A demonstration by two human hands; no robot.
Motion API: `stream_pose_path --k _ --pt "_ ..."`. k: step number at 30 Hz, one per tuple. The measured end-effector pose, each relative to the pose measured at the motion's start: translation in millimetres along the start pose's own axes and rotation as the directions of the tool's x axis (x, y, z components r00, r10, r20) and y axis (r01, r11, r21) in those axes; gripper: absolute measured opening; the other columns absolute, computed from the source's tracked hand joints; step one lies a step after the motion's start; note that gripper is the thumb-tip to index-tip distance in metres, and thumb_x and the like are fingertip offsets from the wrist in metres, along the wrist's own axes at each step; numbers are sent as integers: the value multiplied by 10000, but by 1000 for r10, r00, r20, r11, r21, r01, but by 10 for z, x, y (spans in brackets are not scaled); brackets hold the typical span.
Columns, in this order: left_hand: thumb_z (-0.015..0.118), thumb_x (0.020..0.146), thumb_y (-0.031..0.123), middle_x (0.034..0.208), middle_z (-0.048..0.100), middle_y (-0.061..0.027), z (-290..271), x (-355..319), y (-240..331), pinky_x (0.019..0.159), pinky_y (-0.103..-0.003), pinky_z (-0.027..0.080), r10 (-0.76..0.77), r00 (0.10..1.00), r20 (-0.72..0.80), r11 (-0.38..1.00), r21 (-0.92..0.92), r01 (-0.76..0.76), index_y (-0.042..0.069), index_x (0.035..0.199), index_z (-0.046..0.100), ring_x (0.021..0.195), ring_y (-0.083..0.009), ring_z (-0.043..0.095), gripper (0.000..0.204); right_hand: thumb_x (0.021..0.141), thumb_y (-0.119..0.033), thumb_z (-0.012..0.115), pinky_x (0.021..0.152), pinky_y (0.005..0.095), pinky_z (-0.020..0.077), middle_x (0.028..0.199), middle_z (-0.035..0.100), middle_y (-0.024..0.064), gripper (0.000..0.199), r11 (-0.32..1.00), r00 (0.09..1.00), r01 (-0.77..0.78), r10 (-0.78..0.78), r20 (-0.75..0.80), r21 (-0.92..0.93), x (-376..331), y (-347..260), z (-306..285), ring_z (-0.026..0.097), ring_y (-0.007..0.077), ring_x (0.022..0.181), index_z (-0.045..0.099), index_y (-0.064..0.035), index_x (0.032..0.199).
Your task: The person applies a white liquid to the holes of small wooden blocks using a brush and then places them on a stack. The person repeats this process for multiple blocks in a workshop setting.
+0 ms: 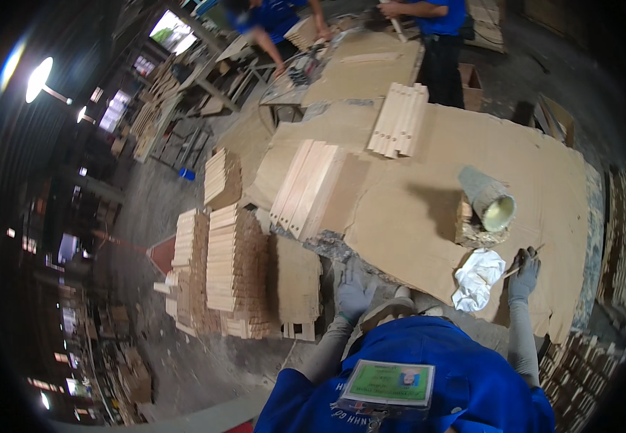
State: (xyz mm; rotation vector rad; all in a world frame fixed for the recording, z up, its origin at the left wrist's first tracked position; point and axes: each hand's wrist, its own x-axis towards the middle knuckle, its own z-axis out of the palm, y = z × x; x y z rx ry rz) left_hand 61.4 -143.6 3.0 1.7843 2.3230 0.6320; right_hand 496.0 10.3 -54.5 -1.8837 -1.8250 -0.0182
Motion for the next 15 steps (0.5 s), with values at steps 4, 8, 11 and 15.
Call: stream_pose_path --k 4,8,11,15 --pt "613 842 377 1403 307 -301 -401 282 -38 1060 -387 291 -443 874 -198 864 -356 357 -72 1396 233 1302 -394 327 807 908 -209 507 1069 439 287 1270 534 136 263 997 1000 30 -29 5 -76 -13 126 69 482 295 1190 567 -84 1132" --pt "568 865 410 1374 387 -235 -584 676 -412 1006 -377 361 -753 657 -38 322 -892 318 -46 1390 270 1246 -328 416 756 904 -204 506 1076 429 288 1273 533 134 275 993 999 34 -29 43 -112 10 151 75 477 289 1199 551 -82 1146" --pt "486 895 452 1295 488 -160 -647 905 -755 948 -375 411 -636 768 -77 505 -794 339 -1 1366 343 1146 -265 501 670 898 -189 499 1077 427 291 1263 538 141 269 992 999 3 3 48 -127 1 105 38 477 298 1197 551 -80 1138" --pt "541 861 170 1186 523 -156 -696 1175 -713 913 -390 442 -583 812 -34 -113 -986 -122 -24 1239 429 1024 -284 560 440 886 -159 486 1072 432 300 1239 547 161 258 986 1000 1 -3 -9 -165 -99 235 153 481 324 1185 554 -79 1122"
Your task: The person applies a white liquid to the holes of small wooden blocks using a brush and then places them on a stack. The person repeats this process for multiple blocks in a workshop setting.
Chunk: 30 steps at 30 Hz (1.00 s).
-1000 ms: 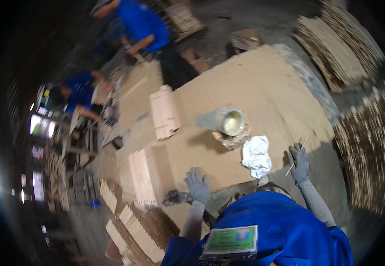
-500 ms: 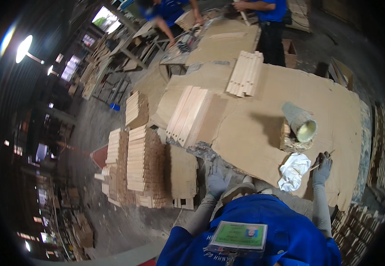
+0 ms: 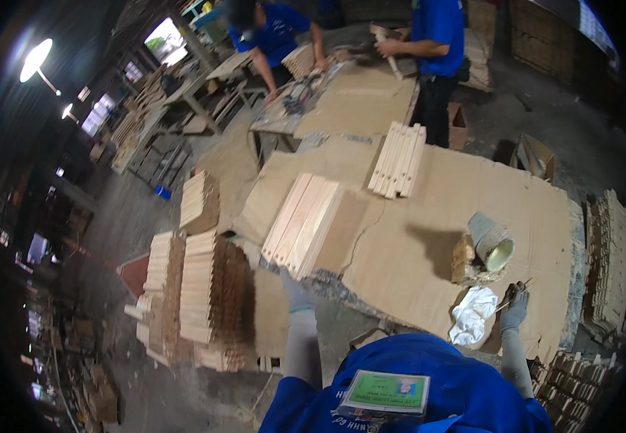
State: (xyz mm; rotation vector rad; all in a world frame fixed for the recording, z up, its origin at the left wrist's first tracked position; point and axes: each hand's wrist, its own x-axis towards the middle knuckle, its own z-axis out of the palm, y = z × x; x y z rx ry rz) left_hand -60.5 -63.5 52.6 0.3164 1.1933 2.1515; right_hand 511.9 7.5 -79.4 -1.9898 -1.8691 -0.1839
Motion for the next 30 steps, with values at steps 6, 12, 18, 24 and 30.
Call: stream_pose_path --k 6,12,18,24,30 --pt "508 889 412 1213 536 -42 -274 246 -178 945 -337 353 -354 896 -268 930 2 368 80 1255 474 1070 -186 506 496 889 -149 447 1088 433 275 1230 547 173 287 999 999 -31 30 29 35 32 -140 -90 470 321 1197 528 -68 1153" --pt "560 863 384 1135 564 -56 -391 192 -370 904 -303 369 -306 932 -195 911 225 346 2 1212 476 998 -193 531 524 868 -162 385 1113 427 236 1266 523 181 363 999 996 -40 37 79 34 56 -143 40 459 320 1209 506 -49 1191" --pt "748 657 437 1198 519 -278 -193 -39 -540 940 -406 404 187 982 -35 143 990 8 -56 1385 263 1098 -369 518 1005 861 -173 386 1098 434 268 1257 529 180 363 991 984 -118 125 123 -67 46 -113 -112 466 326 1198 505 -58 1184" --pt "725 664 434 1168 518 -285 -400 183 -555 946 -467 381 217 975 46 -36 999 -40 -58 1307 370 1101 -409 480 884 868 -173 389 1088 438 279 1242 545 180 337 997 994 -71 72 78 -13 69 -169 -148 491 337 1170 515 -52 1156" --pt "715 652 432 1164 510 -269 -472 267 -759 953 -459 367 380 922 67 -4 997 -71 -48 1256 425 1108 -404 462 824 878 -173 395 1084 442 283 1244 546 182 330 998 998 -56 57 37 -38 68 -141 -65 496 339 1168 523 -48 1156"
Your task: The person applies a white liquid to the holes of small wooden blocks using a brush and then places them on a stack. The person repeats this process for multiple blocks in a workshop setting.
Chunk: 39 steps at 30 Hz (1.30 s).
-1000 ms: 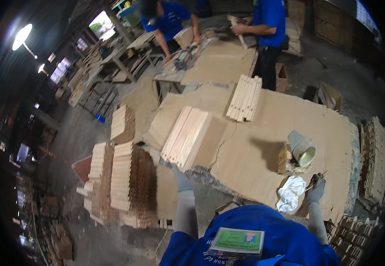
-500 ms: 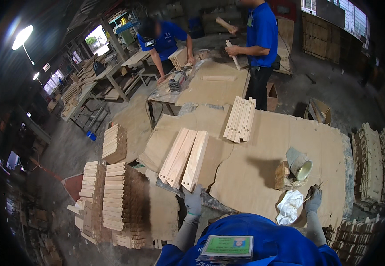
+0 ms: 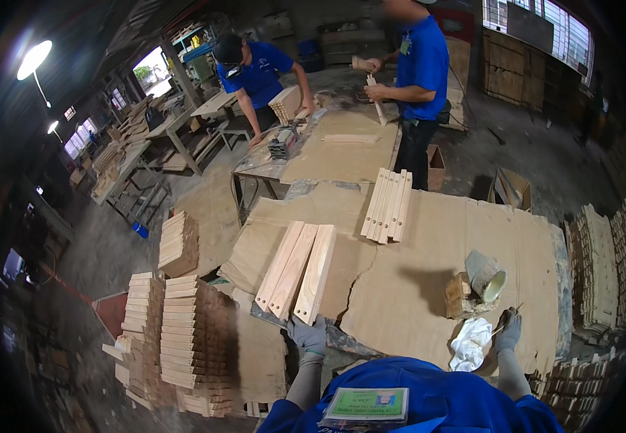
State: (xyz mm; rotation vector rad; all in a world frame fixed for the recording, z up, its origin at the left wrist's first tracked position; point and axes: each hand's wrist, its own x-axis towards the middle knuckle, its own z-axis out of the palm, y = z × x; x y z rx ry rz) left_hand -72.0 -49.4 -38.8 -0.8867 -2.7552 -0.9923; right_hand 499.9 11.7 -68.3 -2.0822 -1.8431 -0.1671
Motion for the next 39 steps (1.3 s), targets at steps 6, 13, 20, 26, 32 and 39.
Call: stream_pose_path --k 6,13,20,26,32,39 --pt "706 659 431 1163 502 -287 25 -48 -27 930 -477 387 67 997 -39 997 30 -66 -55 1251 420 1086 -429 470 818 873 -157 422 1083 441 284 1247 545 182 326 999 999 -35 35 34 4 1 44 15 495 332 1175 521 -42 1162" --pt "709 673 440 1146 500 -300 -26 -37 39 921 -487 388 73 997 -27 997 24 -72 -91 1233 412 1056 -450 476 827 852 -137 451 1072 441 295 1237 552 174 323 1000 999 -5 5 -45 -11 -30 25 23 498 337 1165 518 -49 1156" --pt "709 673 436 1142 500 -311 -46 -32 53 927 -497 380 59 998 -23 998 -4 -59 -83 1226 433 1068 -455 470 807 852 -135 434 1080 427 295 1256 541 164 329 1000 1000 -21 21 13 1 -11 -38 -77 478 330 1192 508 -63 1165" --pt "707 674 446 1165 495 -307 34 -25 -17 949 -492 364 76 995 -66 997 -7 -76 -73 1241 426 1088 -450 460 819 858 -150 430 1074 428 301 1262 539 162 332 1000 1000 -25 25 12 -6 2 69 62 482 327 1191 508 -62 1168" --pt "704 679 451 1181 498 -297 -9 -33 37 957 -492 358 51 999 -7 998 -20 -51 -81 1250 410 1105 -442 454 834 857 -161 432 1069 436 301 1252 544 171 334 999 1000 -29 29 2 -19 -15 54 25 491 335 1179 500 -53 1166" --pt "703 670 459 1134 532 -280 46 -31 -10 923 -488 366 95 989 -110 995 24 -93 -65 1219 446 1058 -421 484 801 860 -157 426 1071 435 297 1256 542 170 329 1000 1000 -16 16 13 11 4 -82 -87 491 333 1182 501 -59 1165"
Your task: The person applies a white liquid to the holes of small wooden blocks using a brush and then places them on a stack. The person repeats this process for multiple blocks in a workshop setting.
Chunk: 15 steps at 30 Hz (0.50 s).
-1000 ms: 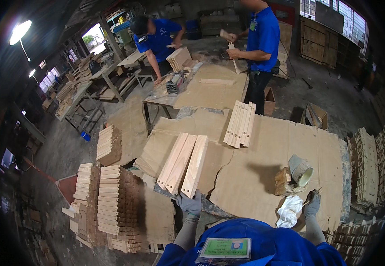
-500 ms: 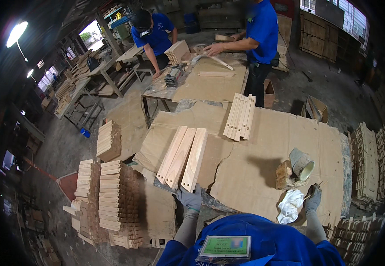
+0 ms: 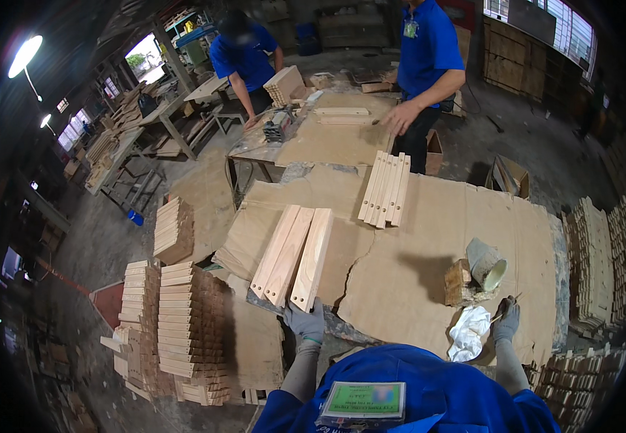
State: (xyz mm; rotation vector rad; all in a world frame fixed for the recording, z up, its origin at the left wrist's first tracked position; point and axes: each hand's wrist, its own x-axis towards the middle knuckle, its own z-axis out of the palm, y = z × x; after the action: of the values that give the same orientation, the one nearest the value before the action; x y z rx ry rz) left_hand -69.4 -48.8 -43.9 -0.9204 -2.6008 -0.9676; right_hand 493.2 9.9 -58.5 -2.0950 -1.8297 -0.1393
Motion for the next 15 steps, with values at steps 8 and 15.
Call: stream_pose_path --k 8,15 --pt "697 675 460 1124 538 -271 -38 6 29 929 -489 360 -1 1000 25 1000 8 1 -71 1212 444 1060 -413 483 797 861 -146 422 1062 432 308 1227 559 169 316 1000 1000 1 -1 3 -13 0 107 88 501 329 1167 509 -61 1152" --pt "695 676 454 1106 543 -268 4 0 20 925 -486 363 13 1000 -2 1000 -1 -13 -69 1203 449 1051 -412 486 782 857 -161 436 1045 444 325 1223 560 174 315 999 999 22 -23 -31 -49 0 99 70 504 342 1157 515 -55 1143"
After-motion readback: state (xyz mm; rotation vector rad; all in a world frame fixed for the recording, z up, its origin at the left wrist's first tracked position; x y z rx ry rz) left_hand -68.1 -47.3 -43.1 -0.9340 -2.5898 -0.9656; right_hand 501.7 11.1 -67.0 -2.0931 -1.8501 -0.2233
